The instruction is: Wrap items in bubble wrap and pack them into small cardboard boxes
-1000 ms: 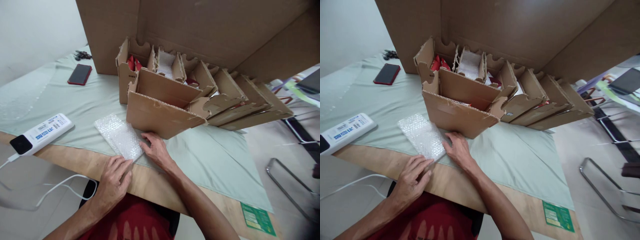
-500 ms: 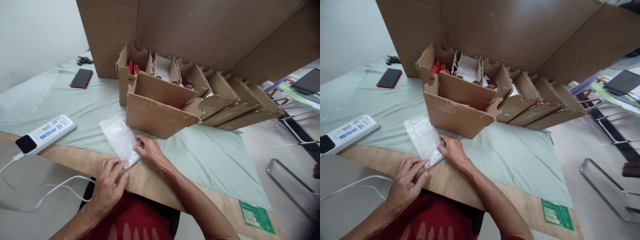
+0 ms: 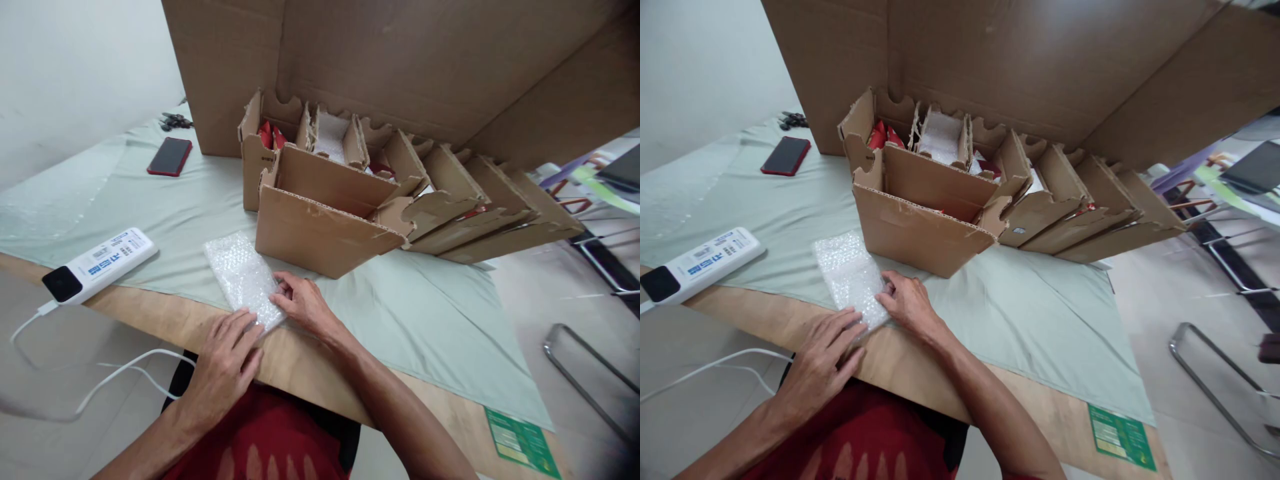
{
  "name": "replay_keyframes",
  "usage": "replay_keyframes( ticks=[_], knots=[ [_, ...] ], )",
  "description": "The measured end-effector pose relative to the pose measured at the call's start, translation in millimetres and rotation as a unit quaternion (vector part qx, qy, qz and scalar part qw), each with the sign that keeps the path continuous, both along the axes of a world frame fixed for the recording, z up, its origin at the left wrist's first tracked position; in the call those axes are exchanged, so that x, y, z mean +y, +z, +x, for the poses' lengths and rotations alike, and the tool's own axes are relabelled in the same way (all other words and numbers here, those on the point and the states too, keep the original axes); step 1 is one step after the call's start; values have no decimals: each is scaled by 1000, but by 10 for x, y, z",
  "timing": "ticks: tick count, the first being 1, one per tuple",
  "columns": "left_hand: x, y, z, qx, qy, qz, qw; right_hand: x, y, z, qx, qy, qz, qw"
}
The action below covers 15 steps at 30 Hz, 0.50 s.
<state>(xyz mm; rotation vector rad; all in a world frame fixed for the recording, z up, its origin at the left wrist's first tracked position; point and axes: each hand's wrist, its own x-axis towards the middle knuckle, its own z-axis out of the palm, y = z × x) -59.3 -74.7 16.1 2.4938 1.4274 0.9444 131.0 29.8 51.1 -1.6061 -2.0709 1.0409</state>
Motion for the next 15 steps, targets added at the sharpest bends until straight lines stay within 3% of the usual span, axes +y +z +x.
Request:
replay_keyframes(
  ticks=[8, 15],
  knots=[
    [54, -6, 29, -17, 20, 12, 1000, 1, -55, -25, -39, 2, 33, 999],
    [61, -5, 45, -16, 21, 4, 1000, -47, -158, -52, -113, 14, 163, 980]
  ],
)
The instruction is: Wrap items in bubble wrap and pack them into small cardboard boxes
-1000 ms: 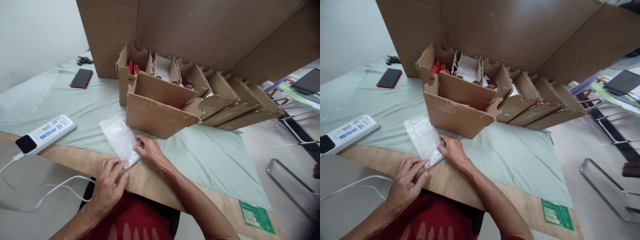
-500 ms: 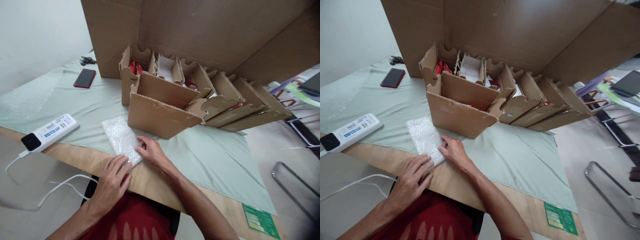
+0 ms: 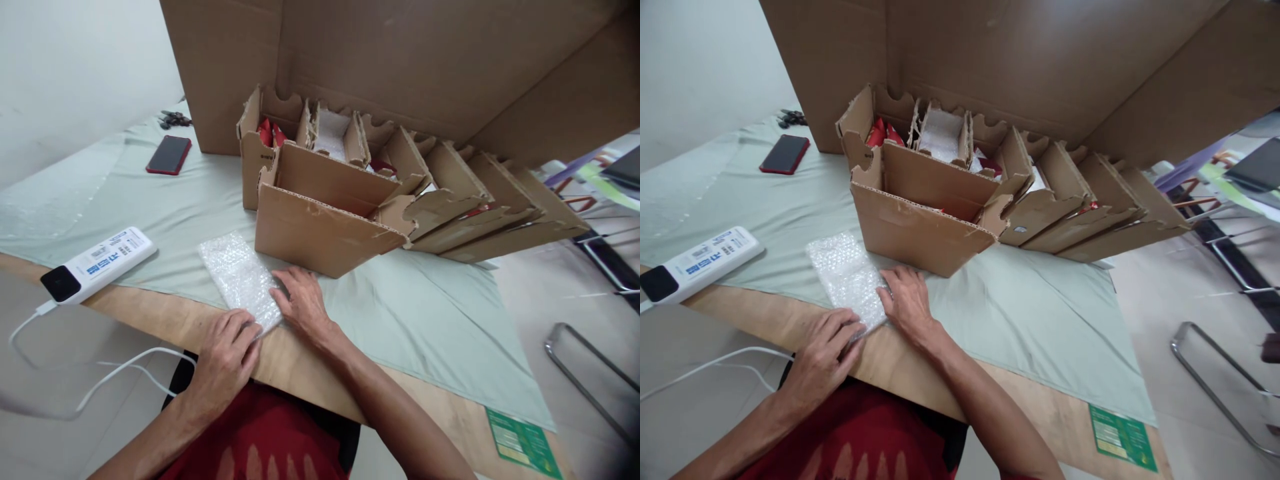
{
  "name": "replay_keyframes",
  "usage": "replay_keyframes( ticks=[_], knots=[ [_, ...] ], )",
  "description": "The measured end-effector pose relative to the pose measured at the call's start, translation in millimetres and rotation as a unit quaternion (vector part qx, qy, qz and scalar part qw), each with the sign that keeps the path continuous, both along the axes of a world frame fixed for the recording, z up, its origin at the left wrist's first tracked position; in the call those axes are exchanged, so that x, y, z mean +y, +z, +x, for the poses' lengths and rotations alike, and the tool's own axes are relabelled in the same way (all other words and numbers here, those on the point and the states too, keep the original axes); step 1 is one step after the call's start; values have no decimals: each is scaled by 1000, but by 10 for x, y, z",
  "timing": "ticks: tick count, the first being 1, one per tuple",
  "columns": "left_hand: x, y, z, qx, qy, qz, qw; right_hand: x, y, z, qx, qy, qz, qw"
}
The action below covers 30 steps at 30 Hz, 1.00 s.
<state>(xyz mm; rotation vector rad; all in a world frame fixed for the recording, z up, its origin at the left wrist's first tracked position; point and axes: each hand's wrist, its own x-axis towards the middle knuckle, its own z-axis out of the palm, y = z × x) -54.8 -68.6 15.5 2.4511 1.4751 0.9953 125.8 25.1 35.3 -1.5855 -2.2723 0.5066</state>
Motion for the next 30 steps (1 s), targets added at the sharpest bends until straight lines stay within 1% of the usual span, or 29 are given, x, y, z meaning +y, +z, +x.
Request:
replay_keyframes(
  ticks=[3, 5, 11, 14, 18, 21, 24, 27, 30],
  knots=[
    [16, 1, -17, -4, -7, 3, 1000, 5, -35, -31, -12, 30, 4, 999],
    [30, 4, -31, -11, -11, 10, 1000, 9, -49, -38, -4, 37, 6, 999],
    [78, 38, -48, -53, -19, 8, 998, -63, -35, 78, 109, 63, 20, 992],
    [100, 48, -50, -61, -21, -1, 998, -122, 1, 146, 135, 82, 14, 987],
    [118, 40, -61, -77, -25, -13, 997, -132, 15, 170, 134, 112, -10, 985],
    [116, 37, -62, -85, -30, -22, 996, -93, 7, 166, 134, 101, -30, 985],
    [110, 40, -52, -63, -31, -15, 997, -63, 30, 191, 146, 105, -42, 983],
    [115, 40, -43, -50, -31, -7, 998, -64, 86, 246, 141, 136, -59, 979],
    [130, 37, -44, -56, -32, -5, 998, -80, 129, 288, 105, 180, -72, 975]
  ],
)
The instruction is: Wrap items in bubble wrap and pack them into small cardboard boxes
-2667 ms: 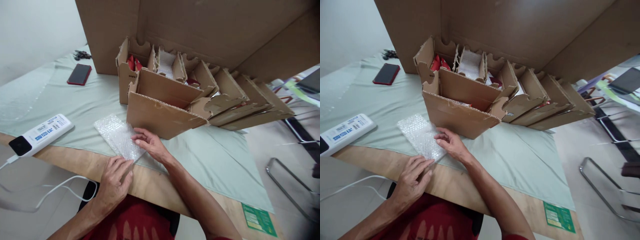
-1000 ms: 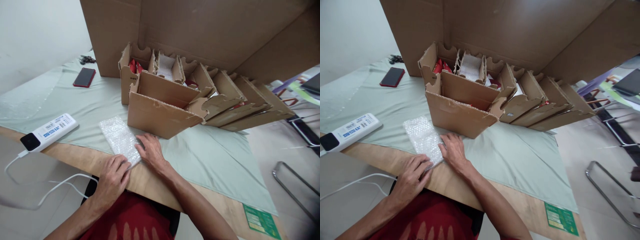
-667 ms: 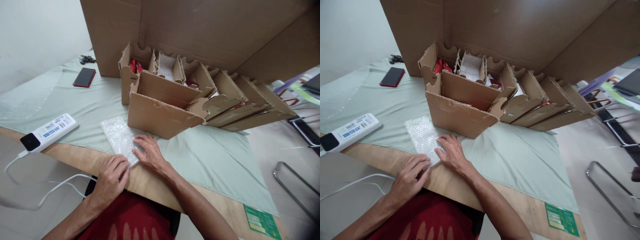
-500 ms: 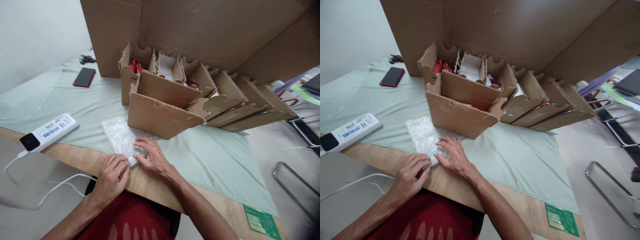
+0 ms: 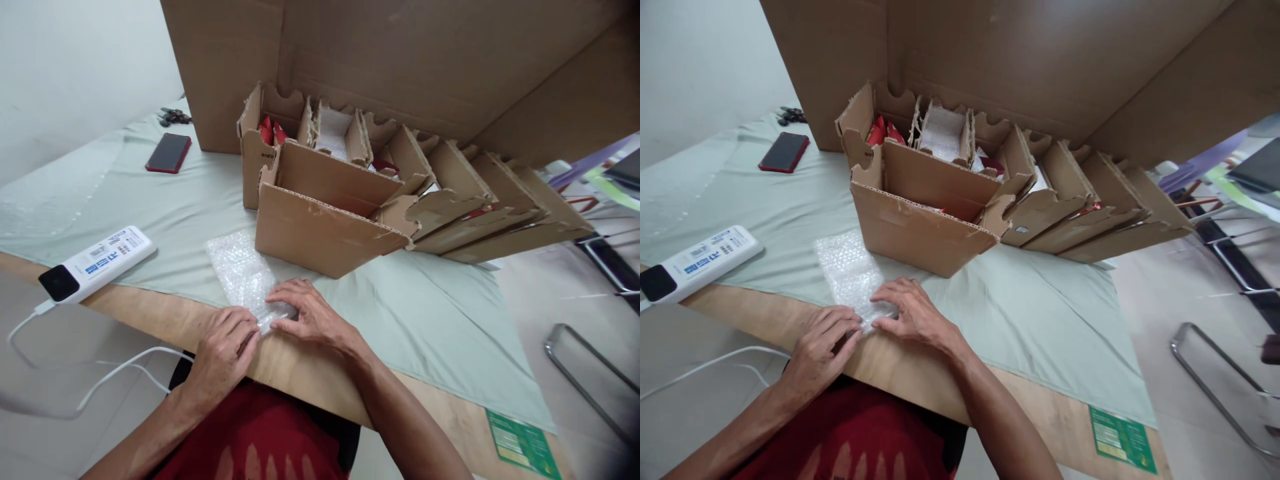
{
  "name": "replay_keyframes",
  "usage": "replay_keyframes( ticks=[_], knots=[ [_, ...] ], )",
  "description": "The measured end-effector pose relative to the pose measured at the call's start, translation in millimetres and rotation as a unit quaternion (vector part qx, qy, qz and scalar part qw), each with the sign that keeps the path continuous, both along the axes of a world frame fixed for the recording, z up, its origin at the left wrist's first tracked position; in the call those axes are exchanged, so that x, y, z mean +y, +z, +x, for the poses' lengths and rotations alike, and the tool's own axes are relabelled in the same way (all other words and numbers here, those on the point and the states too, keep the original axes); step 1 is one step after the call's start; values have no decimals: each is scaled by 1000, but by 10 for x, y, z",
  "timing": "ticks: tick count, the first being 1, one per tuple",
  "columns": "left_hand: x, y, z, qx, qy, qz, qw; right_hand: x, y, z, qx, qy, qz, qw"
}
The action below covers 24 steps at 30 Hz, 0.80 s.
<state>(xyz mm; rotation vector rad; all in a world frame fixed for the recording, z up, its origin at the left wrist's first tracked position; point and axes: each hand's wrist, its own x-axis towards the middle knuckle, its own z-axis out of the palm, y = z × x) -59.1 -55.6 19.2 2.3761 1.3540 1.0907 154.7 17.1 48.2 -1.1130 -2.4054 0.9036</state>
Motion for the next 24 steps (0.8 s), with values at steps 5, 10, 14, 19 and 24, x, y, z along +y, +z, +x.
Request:
replay_keyframes(
  ticks=[5, 10, 14, 19, 24],
  knots=[
    [14, 1, -2, -17, -3, -9, 1000, -15, 14, 9, -32, 28, 34, 999],
    [14, -10, -3, -15, -2, -8, 1000, -43, 90, 35, -59, 69, 39, 995],
    [-3, -8, -11, -16, -8, -17, 1000, -87, 71, -7, -78, 55, 83, 992],
    [-22, 6, -30, -15, -2, -38, 999, -98, -43, -73, -11, 20, 117, 993],
    [34, 31, -58, -71, 21, -50, 996, -79, -47, -21, 31, -2, 101, 994]
  ],
)
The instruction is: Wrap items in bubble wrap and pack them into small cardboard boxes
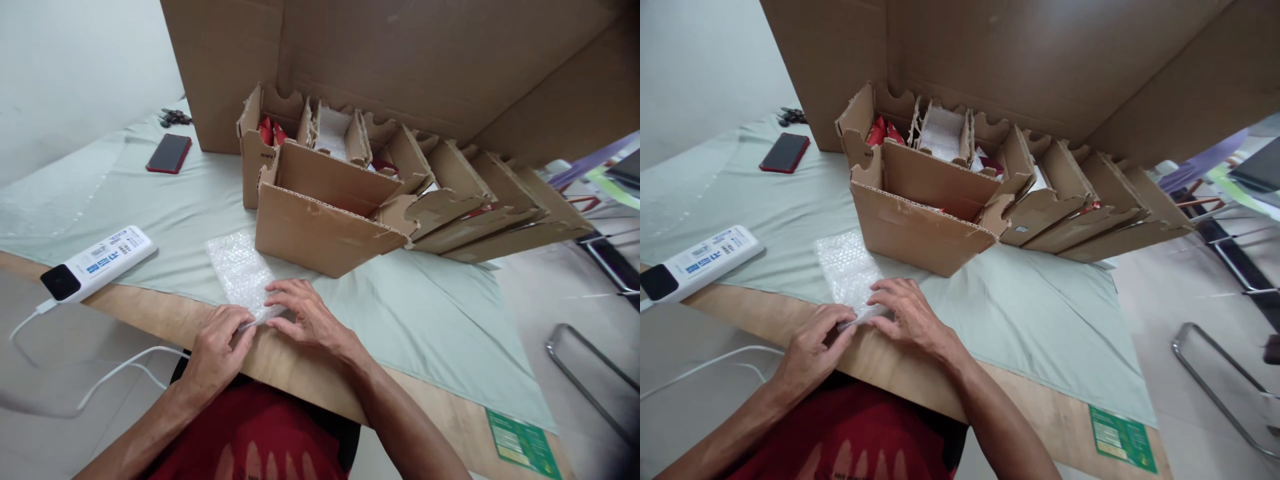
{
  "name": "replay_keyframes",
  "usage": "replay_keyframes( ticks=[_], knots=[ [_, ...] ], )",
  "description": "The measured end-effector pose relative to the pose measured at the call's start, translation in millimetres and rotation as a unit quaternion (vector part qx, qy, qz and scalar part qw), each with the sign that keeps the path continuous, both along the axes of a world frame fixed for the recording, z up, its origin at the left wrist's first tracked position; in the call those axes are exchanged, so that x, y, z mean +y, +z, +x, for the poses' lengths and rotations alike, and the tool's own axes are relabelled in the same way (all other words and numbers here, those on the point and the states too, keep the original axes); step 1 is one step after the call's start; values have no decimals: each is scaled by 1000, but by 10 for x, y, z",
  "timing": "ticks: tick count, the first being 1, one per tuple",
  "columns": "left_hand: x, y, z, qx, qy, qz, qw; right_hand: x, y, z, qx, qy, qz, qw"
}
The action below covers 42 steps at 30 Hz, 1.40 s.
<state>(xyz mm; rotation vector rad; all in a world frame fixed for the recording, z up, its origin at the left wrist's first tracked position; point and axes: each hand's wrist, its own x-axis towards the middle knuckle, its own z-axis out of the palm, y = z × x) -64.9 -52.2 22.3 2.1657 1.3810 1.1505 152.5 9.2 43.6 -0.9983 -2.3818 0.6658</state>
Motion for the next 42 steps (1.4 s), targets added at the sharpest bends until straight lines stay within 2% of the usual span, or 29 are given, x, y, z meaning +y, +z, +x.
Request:
replay_keyframes(
  ticks=[5, 10, 16, 18, 21, 24, 26, 28, 30, 36, 40, 42],
  knots=[
    [62, 14, -6, -16, 30, -28, 999, 67, -60, 35, 27, -31, -35, 999],
    [68, 7, 9, -31, 56, -39, 997, 132, -149, 11, 50, -101, -87, 990],
    [85, -4, -14, -23, 46, 8, 999, 115, -140, -8, 44, -103, -90, 990],
    [116, -10, -30, -1, 60, 34, 998, 98, -126, -6, 30, -124, -65, 990],
    [175, -19, -54, 31, 81, 57, 995, 78, -84, 8, 18, -147, 28, 989],
    [218, -26, -67, 53, 88, 61, 993, 62, -36, 6, -2, -107, 114, 988],
    [229, -32, -70, 62, 89, 55, 993, 51, -30, -19, -33, -52, 122, 991],
    [226, -37, -69, 64, 89, 46, 993, 43, -55, -57, -63, -12, 109, 992],
    [209, -40, -70, 62, 92, 41, 993, 41, -94, -88, -77, -1, 96, 992],
    [97, -2, -133, 86, 80, 66, 991, 51, -68, -69, -40, -19, 38, 998],
    [64, 35, -199, 64, 44, 45, 996, 33, 17, -64, -4, -29, -43, 999],
    [79, 42, -214, 41, 45, 25, 998, 27, 28, -64, 17, -51, -54, 997]
  ],
)
